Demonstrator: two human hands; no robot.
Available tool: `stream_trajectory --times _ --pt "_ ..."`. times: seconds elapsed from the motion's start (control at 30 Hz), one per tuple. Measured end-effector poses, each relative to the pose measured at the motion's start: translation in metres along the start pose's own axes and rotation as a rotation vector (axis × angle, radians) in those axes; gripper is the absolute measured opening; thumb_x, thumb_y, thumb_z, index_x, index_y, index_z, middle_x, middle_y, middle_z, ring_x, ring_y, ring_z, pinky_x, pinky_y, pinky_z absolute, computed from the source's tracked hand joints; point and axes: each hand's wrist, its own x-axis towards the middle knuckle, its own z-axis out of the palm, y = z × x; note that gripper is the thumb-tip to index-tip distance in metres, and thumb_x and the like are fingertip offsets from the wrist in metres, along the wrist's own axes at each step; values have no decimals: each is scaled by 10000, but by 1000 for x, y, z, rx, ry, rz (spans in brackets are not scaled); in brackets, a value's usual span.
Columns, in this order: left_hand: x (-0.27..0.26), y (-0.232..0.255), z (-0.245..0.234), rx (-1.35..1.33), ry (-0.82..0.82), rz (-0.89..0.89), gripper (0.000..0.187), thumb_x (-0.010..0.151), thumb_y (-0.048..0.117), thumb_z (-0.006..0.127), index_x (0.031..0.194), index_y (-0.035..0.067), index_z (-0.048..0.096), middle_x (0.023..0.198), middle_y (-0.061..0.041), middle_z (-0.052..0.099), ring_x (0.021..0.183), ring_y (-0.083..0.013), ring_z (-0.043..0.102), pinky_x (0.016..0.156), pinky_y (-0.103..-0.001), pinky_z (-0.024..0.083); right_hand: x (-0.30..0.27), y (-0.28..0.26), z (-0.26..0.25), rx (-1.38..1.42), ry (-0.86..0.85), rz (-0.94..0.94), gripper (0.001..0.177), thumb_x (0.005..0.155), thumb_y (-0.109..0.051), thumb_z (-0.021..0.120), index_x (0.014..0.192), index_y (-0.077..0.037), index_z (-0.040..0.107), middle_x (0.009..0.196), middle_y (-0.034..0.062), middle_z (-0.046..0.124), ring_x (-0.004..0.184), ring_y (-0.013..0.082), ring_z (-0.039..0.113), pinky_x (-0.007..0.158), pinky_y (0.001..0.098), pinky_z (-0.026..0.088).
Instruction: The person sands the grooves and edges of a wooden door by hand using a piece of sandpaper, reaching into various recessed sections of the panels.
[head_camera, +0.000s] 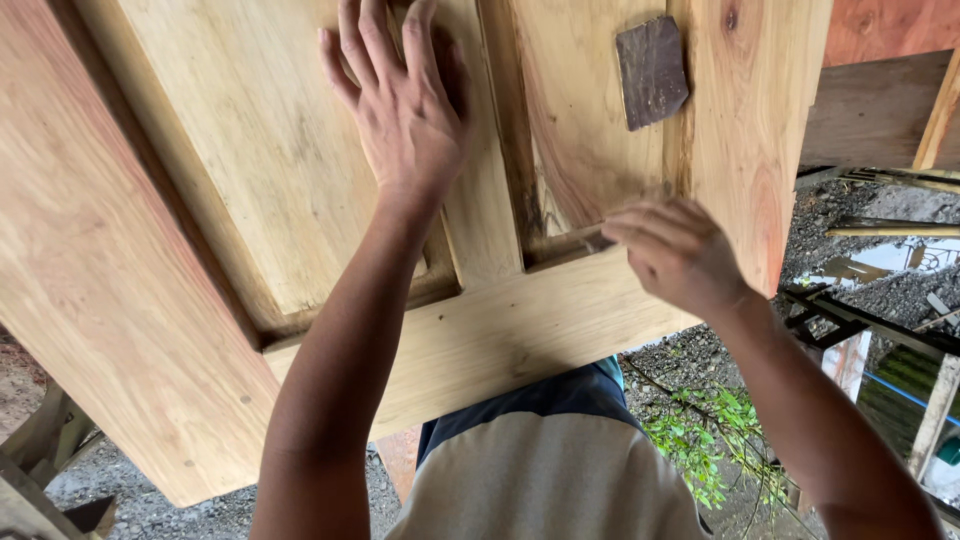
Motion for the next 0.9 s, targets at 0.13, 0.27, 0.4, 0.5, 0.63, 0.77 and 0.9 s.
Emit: stream_trajectory --times 0.13,0.27,0.4,0.5,0.63,0.77,0.9 --pt "0 0 0 11 1 -3 297 1060 281 491 1292 133 603 1473 -201 440 1434 -393 349 1202 -597 210 -13 0 5 -148 -142 -14 418 759 -98 803 1161 -187 727 1169 -29 740 1082 189 672 947 376 449" --pt "2 0 1 23 2 7 311 1053 274 512 1317 127 588 1445 -218 465 1412 -394 380 1198 -590 208 -19 6 20 -45 -145 19 581 677 62 780 1208 -173 742 1149 17 683 1022 248 634 949 402 517" --pt "-2 -10 12 54 1 25 368 1057 292 504 1324 54 588 1391 -328 508 1379 -461 407 1200 -601 167 6 -28 50 -11 -13 6 384 803 82 736 1102 -156 773 1048 27 700 952 240 614 871 394 507" --pt "-2 -11 14 52 22 55 403 1061 296 496 1326 9 596 1351 -390 542 1353 -503 429 1204 -608 141 14 -31 51 -33 -27 -62 380 831 121 688 1066 -167 763 1003 10 706 920 215 624 830 365 520" --pt "-1 -12 17 94 9 51 419 1028 300 536 1311 3 622 1338 -370 538 1329 -496 433 1192 -609 164 -32 12 52 -185 32 53 376 855 98 732 1085 -198 760 1002 -7 705 945 211 562 837 321 442" --pt "1 -11 11 105 35 79 392 1039 273 572 1357 43 573 1340 -317 536 1330 -484 439 1182 -587 195 26 -40 48 -99 122 -84 243 879 51 723 1017 -137 790 957 13 725 868 206 611 825 356 513" --pt "-2 -8 13 60 -5 48 393 1058 293 486 1345 36 566 1377 -334 515 1355 -467 427 1203 -585 167 -6 -20 54 -83 -44 27 420 886 168 606 1015 -208 740 987 -35 690 936 215 599 763 349 493"
